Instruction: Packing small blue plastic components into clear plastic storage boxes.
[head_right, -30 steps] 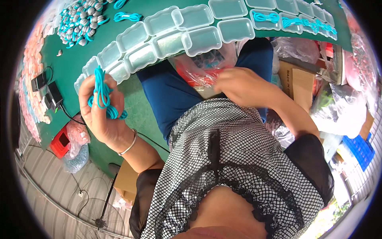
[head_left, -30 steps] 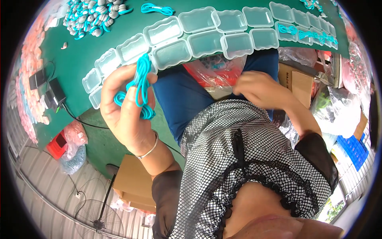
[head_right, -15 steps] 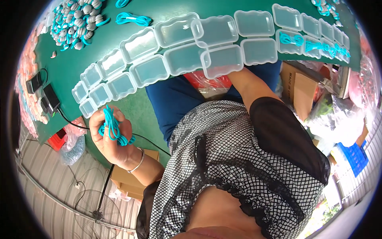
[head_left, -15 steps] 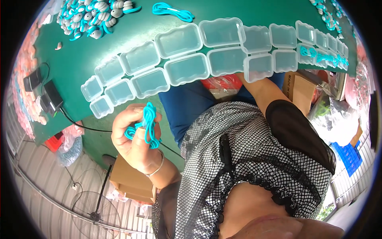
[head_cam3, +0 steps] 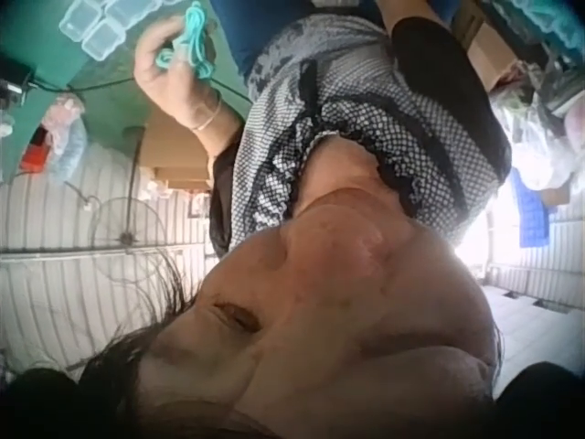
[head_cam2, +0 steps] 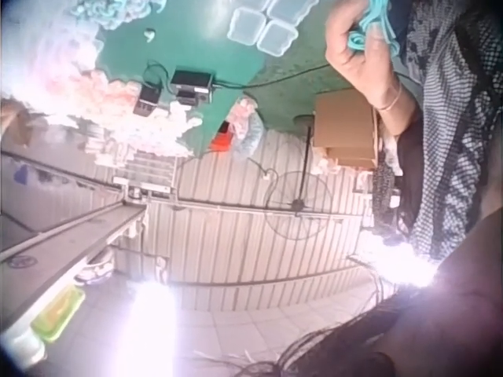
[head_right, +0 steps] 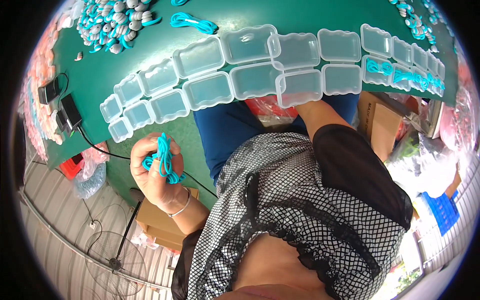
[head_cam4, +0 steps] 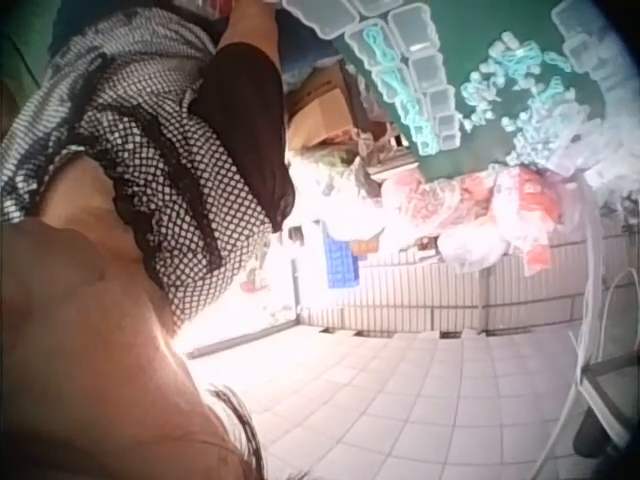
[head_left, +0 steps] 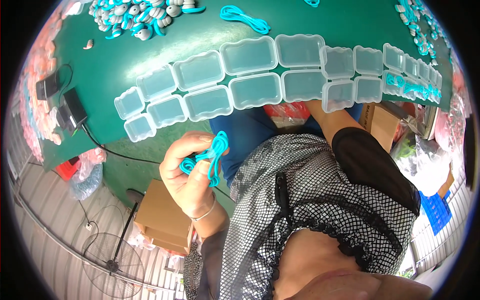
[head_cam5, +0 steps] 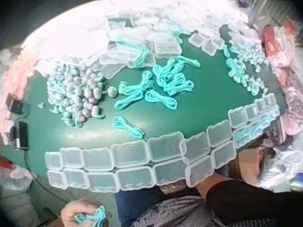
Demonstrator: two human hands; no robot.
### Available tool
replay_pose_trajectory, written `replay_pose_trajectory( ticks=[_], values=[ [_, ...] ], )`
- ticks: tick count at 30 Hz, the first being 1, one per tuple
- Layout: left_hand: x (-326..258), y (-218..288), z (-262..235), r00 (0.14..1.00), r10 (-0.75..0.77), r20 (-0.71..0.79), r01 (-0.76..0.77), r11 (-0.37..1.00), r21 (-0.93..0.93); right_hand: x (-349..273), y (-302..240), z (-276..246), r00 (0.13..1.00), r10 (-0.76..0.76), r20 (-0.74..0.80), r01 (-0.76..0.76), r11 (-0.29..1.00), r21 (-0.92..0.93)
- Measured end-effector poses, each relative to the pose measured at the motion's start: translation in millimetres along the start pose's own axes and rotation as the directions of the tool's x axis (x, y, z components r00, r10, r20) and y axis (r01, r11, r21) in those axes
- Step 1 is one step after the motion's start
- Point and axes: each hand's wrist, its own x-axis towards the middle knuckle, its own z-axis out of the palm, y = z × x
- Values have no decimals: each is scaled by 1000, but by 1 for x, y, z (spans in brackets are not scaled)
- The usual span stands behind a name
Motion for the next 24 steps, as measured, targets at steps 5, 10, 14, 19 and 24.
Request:
replay_pose_trajectory(
  ticks=[5,10,14,19,24],
  values=[
    [0,-1,3,1000,2,2,-2,1000,-3,0,-1,-5,999,-39,-37,40,999,13],
    [-7,-2,2,998,-44,35,46,998,-51,-39,-4,-1,992,-22,-125,20,1000,-11],
    [-1,-3,15,996,-46,78,48,999,-17,-10,1,-14,974,13,-225,-23,999,-42],
    [8,-5,38,969,-98,227,108,994,-33,-30,20,-18,944,2,-330,-34,995,-89],
    [10,-20,57,959,-31,282,19,999,44,-153,-107,-121,973,62,-220,49,883,467]
  ],
)
